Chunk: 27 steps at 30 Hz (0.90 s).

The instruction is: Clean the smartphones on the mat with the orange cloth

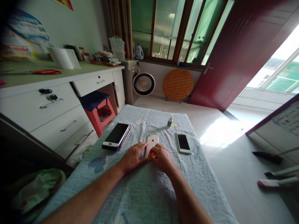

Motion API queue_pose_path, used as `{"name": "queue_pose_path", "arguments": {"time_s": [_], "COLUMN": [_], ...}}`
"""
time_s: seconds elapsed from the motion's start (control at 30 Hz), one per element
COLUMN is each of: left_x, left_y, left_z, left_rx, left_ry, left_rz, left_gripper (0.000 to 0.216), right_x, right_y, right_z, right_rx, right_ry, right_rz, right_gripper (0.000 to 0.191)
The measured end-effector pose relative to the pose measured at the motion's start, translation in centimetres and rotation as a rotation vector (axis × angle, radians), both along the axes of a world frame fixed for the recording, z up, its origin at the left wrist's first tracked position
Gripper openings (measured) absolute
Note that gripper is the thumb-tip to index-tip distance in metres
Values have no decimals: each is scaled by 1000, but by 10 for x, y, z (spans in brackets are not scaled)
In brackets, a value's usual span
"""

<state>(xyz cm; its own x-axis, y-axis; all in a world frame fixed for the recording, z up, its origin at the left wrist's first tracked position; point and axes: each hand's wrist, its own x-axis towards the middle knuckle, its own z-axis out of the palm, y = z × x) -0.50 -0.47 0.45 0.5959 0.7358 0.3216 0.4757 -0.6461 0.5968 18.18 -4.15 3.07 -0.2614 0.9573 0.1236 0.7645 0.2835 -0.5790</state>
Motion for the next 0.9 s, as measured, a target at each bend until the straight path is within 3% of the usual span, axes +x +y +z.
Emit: {"name": "queue_pose_path", "arguments": {"time_s": [0.13,0.37,0.53,0.73,0.9], "left_x": [0,-1,0,0,-1], "left_y": [-1,0,-1,-3,-3], "left_z": [5,6,8,14,12], "left_rx": [-1,3,-10,-41,-41], "left_ry": [3,52,49,20,-25], "left_rz": [-10,-12,-2,2,12], "left_gripper": [49,46,40,38,47], "right_x": [0,15,8,-11,-11], "right_y": [1,55,82,81,54], "right_z": [4,-3,-3,-3,-8], "right_rx": [-25,49,78,92,95], "right_ry": [-2,-120,-196,-194,-123], "right_rz": [26,-186,-294,-243,-92], "right_gripper": [12,12,14,16,16]}}
